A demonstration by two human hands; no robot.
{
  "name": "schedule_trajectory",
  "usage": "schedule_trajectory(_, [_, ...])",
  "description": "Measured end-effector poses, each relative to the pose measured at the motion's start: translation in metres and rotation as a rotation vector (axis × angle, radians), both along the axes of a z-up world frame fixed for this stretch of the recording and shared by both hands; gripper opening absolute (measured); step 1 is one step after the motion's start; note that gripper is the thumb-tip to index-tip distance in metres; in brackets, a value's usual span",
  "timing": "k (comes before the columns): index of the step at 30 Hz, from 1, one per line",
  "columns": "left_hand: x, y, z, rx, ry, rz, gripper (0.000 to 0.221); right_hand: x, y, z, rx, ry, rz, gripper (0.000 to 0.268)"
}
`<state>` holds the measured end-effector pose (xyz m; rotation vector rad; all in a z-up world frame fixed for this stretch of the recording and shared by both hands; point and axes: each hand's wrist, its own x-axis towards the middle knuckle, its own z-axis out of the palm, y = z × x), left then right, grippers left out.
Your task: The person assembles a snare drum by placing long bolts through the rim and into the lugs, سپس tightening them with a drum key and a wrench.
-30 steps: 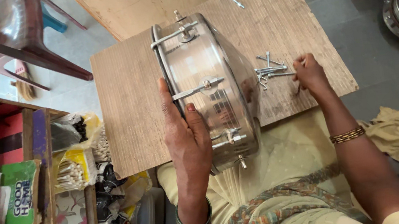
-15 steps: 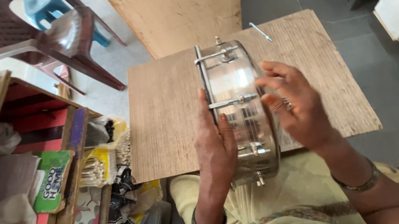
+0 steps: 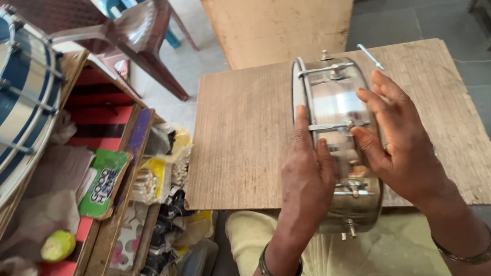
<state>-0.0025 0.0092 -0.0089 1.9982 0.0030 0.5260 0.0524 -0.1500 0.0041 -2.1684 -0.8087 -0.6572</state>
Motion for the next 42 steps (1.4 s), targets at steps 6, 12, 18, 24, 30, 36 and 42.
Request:
schedule_trajectory(6, [-0.003,-0.001,-0.002,0.019,-0.103,-0.024,0.063,-0.016,-0.004,-0.004,-0.075,-0.049,-0.120,0.033])
schedule_trajectory(12, [0.003,-0.004,0.001,0.094,-0.187,-0.008,0.062,-0.008,-0.010,-0.008,-0.079,-0.019,-0.177,0.022])
schedule_trajectory(18, [0.003,-0.008,-0.003,-0.013,-0.220,0.012,0.053,-0.007,-0.007,0.003,0.143,0.130,-0.089,0.024])
schedule_trajectory(24, [0.006,-0.014,-0.016,0.009,-0.353,0.038,0.054,-0.004,-0.007,0.000,-0.036,-0.021,-0.131,0.021])
schedule_trajectory(30, [0.006,-0.012,-0.011,-0.075,-0.076,0.039,0.053,-0.006,-0.007,0.003,0.014,-0.034,-0.163,0.022])
schedule_trajectory(36, [0.004,-0.010,-0.008,-0.018,-0.138,0.022,0.046,-0.018,-0.011,-0.003,0.146,0.029,-0.091,0.024])
schedule_trajectory(42, [0.006,-0.012,-0.013,-0.090,-0.124,0.010,0.053,-0.011,-0.011,-0.014,-0.115,-0.053,-0.154,0.038])
